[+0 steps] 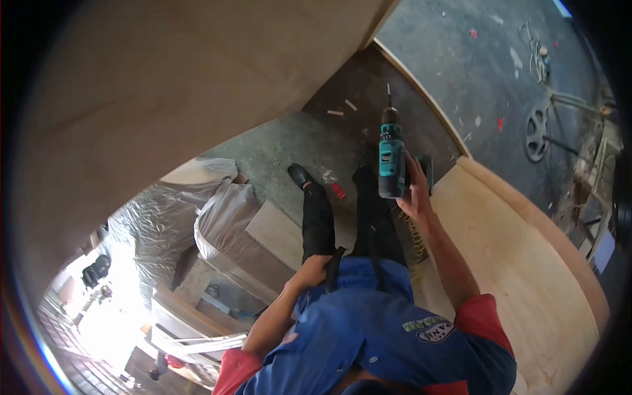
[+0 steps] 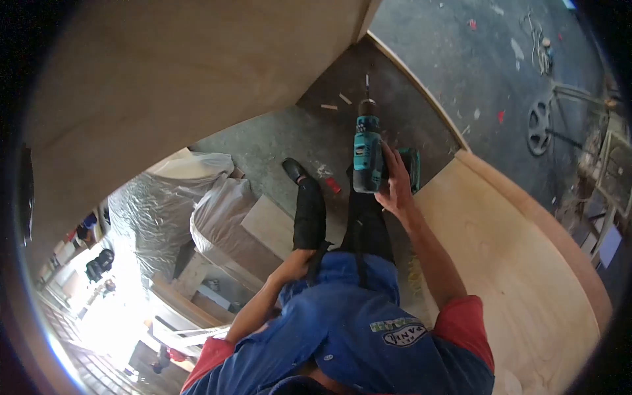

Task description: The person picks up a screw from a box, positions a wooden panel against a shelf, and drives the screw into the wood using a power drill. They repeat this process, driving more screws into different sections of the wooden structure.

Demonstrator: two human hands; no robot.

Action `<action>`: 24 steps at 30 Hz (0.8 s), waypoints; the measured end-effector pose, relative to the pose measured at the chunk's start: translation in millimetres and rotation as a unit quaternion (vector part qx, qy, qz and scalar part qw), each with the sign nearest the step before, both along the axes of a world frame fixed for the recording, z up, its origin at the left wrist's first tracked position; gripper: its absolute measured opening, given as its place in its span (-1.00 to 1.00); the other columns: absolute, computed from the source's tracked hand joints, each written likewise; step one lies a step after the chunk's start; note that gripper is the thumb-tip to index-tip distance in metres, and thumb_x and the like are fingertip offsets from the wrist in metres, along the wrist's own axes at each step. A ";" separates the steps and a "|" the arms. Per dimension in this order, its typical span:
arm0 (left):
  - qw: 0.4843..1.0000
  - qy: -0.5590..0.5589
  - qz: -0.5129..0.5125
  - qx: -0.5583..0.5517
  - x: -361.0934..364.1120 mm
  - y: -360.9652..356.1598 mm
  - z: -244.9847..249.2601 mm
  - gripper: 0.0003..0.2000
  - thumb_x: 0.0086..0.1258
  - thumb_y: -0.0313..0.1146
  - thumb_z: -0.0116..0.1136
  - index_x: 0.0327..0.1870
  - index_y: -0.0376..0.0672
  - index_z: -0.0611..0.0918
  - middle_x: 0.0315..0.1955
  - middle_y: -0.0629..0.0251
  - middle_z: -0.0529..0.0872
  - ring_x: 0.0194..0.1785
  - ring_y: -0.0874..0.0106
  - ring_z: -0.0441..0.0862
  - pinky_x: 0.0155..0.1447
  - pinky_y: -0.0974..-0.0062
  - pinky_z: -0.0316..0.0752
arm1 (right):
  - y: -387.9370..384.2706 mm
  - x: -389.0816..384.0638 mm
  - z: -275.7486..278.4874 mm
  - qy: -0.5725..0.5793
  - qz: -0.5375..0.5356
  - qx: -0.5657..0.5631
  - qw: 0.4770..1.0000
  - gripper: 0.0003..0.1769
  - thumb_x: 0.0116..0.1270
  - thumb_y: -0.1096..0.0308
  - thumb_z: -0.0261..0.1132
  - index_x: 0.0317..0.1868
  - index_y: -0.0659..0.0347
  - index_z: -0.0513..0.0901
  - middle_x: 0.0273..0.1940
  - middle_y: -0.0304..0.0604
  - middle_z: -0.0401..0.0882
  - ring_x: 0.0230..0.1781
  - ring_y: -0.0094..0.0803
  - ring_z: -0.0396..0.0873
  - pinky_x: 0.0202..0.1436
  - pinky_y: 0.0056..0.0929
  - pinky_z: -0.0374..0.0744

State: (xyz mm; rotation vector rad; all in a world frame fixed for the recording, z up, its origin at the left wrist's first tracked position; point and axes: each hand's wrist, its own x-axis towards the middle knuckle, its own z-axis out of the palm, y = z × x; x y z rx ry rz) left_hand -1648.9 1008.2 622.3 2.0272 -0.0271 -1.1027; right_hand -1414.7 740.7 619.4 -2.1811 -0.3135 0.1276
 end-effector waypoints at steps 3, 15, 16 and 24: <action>0.971 0.201 0.059 -0.116 10.7 34.0 3.1 -0.92 0.31 -0.47 0.19 -0.26 -0.23 0.70 -0.43 0.09 0.73 -0.33 0.28 0.68 -0.16 0.43 0.53 | -11.6 -11.4 -92.6 0.042 0.027 -0.012 0.999 -0.16 0.09 0.59 0.30 0.45 0.29 0.27 0.13 0.17 0.43 0.11 0.19 0.46 0.19 -0.11 0.47; 0.961 -0.191 0.139 0.145 166.2 175.0 -423.5 -0.79 0.35 -0.42 0.18 -0.05 -0.23 0.69 -0.23 0.02 0.76 -0.07 0.09 0.72 0.01 0.28 0.57 | 30.7 -15.0 -480.8 0.101 0.216 -0.218 0.946 -0.10 0.11 0.65 0.32 0.50 0.18 0.21 0.10 0.11 0.41 0.14 0.05 0.42 0.31 -0.08 0.37; 0.962 -0.202 0.128 0.132 184.5 181.3 -450.7 -0.76 0.34 -0.42 0.18 -0.01 -0.23 0.68 -0.18 0.02 0.76 -0.02 0.07 0.71 0.04 0.27 0.56 | 31.5 -13.0 -502.4 0.105 0.254 -0.225 0.935 -0.09 0.12 0.65 0.31 0.51 0.17 0.20 0.11 0.11 0.41 0.15 0.06 0.42 0.32 -0.06 0.38; 0.927 -0.269 -0.103 0.242 258.6 223.5 -545.8 -0.57 0.30 -0.45 0.17 0.24 -0.17 0.56 0.11 0.06 0.67 0.18 0.08 0.60 0.23 0.16 0.52 | 56.5 3.9 -602.5 0.033 0.363 -0.261 0.894 -0.08 0.13 0.65 0.32 0.52 0.11 0.19 0.15 0.14 0.38 0.15 0.07 0.41 0.29 0.02 0.38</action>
